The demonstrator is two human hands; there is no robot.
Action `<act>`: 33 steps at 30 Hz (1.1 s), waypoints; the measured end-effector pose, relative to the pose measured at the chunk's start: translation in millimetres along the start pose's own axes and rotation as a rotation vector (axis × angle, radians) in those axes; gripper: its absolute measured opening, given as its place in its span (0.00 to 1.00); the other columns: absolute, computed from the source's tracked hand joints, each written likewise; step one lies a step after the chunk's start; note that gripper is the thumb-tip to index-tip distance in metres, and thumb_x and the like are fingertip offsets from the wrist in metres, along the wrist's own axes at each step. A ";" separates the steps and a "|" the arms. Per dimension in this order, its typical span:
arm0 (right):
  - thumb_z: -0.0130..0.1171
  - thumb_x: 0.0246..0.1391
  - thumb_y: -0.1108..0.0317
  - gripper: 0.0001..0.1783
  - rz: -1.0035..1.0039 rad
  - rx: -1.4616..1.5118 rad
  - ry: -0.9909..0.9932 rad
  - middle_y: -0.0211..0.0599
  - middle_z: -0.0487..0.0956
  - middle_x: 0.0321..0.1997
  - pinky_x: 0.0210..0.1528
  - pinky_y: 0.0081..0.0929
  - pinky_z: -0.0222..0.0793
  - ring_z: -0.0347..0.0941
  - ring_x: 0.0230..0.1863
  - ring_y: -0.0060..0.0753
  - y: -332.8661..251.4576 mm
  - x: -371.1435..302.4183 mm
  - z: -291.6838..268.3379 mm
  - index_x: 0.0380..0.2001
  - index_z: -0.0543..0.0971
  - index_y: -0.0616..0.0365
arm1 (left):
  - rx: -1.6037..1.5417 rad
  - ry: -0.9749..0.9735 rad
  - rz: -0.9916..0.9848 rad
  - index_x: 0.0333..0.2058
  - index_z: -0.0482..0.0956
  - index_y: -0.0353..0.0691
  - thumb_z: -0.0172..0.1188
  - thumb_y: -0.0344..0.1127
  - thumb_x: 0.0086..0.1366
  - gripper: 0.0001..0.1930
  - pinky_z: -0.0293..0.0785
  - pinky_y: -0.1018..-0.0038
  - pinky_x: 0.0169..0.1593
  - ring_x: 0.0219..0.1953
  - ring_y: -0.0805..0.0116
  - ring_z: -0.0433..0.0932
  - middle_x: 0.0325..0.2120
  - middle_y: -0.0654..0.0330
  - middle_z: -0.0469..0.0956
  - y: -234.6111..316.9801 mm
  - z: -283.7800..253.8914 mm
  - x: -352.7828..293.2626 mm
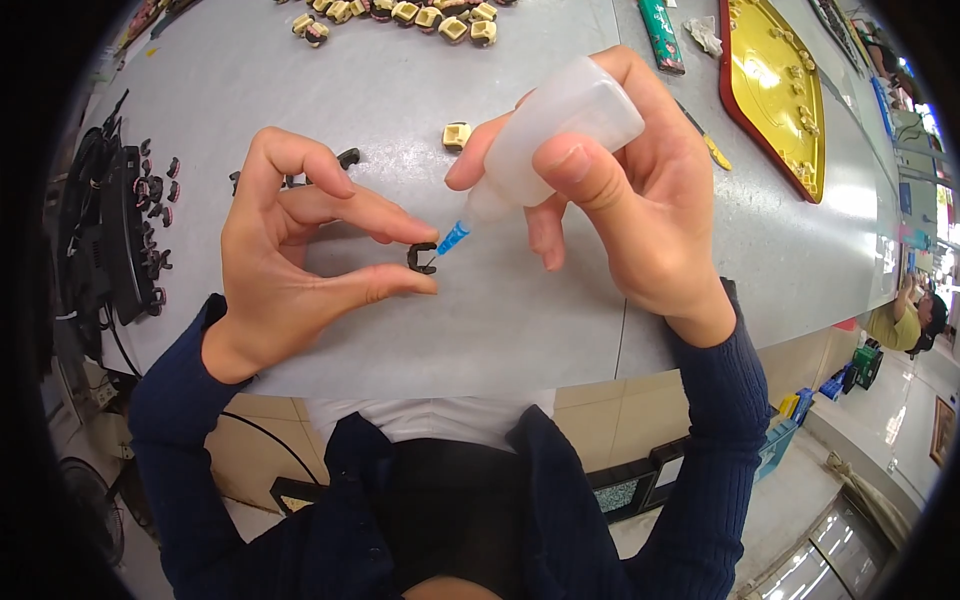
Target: The person applies glue from a bottle to plastic connectors, then attaches small metal inserts to them by hand at a production workbench.
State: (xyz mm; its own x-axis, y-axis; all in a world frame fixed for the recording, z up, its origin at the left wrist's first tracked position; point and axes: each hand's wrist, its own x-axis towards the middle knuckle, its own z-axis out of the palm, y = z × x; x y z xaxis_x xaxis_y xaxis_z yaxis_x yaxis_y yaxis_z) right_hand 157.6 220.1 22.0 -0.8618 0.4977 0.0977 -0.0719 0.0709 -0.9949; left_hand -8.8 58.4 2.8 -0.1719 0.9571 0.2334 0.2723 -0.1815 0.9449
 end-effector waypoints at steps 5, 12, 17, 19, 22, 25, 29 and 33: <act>0.56 0.52 0.36 0.33 -0.001 -0.029 0.018 0.53 0.80 0.32 0.11 0.12 0.59 0.65 0.11 0.18 -0.5 -0.3 -0.2 0.40 0.64 0.57 | -0.004 -0.005 0.005 0.40 0.55 0.42 0.74 0.22 0.46 0.32 0.75 0.73 0.47 0.38 0.64 0.82 0.31 0.49 0.82 0.2 -0.5 -0.3; 0.55 0.52 0.35 0.34 -0.007 -0.086 0.011 0.52 0.79 0.32 0.10 0.11 0.57 0.63 0.10 0.18 -3.3 -0.2 -3.6 0.40 0.64 0.57 | 0.005 -0.003 -0.009 0.40 0.56 0.42 0.74 0.23 0.46 0.32 0.75 0.73 0.47 0.38 0.65 0.82 0.31 0.50 0.83 1.1 -0.9 0.5; 0.53 0.53 0.35 0.34 -0.027 -0.108 0.034 0.53 0.79 0.33 0.11 0.12 0.58 0.63 0.10 0.19 -2.7 0.2 -1.7 0.41 0.64 0.59 | 0.026 -0.007 -0.001 0.39 0.56 0.42 0.74 0.23 0.46 0.32 0.74 0.75 0.47 0.38 0.66 0.82 0.31 0.51 0.83 0.4 -1.2 -0.1; 0.53 0.54 0.35 0.34 -0.031 -0.110 0.027 0.53 0.79 0.33 0.11 0.12 0.58 0.63 0.10 0.19 -2.0 0.3 -1.5 0.41 0.64 0.59 | 0.016 -0.002 -0.013 0.39 0.56 0.42 0.74 0.24 0.46 0.32 0.74 0.75 0.47 0.38 0.66 0.82 0.31 0.51 0.83 0.6 -1.1 -0.1; 0.53 0.54 0.36 0.34 -0.037 -0.114 0.027 0.53 0.79 0.34 0.11 0.12 0.59 0.64 0.11 0.19 -1.1 0.7 -1.3 0.41 0.64 0.59 | 0.034 -0.007 -0.003 0.39 0.56 0.42 0.74 0.23 0.46 0.32 0.74 0.75 0.46 0.38 0.66 0.82 0.31 0.51 0.83 0.0 -1.4 -0.2; 0.53 0.54 0.36 0.34 -0.034 -0.117 0.032 0.53 0.79 0.34 0.11 0.12 0.59 0.64 0.11 0.19 -1.6 0.6 -1.4 0.41 0.64 0.59 | 0.032 -0.010 -0.008 0.39 0.56 0.42 0.74 0.23 0.46 0.32 0.74 0.75 0.47 0.38 0.66 0.82 0.30 0.51 0.83 0.0 -1.6 -0.5; 0.53 0.54 0.36 0.34 -0.025 -0.123 0.035 0.53 0.79 0.34 0.11 0.12 0.59 0.64 0.11 0.19 -4.1 -0.6 -3.0 0.41 0.64 0.58 | 0.025 -0.009 0.005 0.39 0.56 0.41 0.74 0.23 0.46 0.32 0.74 0.75 0.47 0.38 0.65 0.82 0.30 0.50 0.83 0.9 -0.5 0.0; 0.53 0.54 0.36 0.33 -0.032 -0.123 0.026 0.53 0.79 0.34 0.11 0.12 0.59 0.64 0.11 0.19 -2.4 -0.6 -3.9 0.40 0.64 0.58 | 0.017 0.003 0.003 0.39 0.56 0.41 0.74 0.22 0.46 0.32 0.74 0.74 0.47 0.38 0.65 0.82 0.30 0.50 0.83 0.7 -0.2 -0.4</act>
State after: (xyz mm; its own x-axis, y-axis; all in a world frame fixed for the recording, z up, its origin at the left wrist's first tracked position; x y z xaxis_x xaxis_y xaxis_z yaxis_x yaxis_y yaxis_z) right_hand 160.2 223.0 24.4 -0.8468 0.5153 0.1319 -0.0359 0.1920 -0.9807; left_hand -8.7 57.8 3.4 -0.1743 0.9559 0.2365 0.2886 -0.1801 0.9404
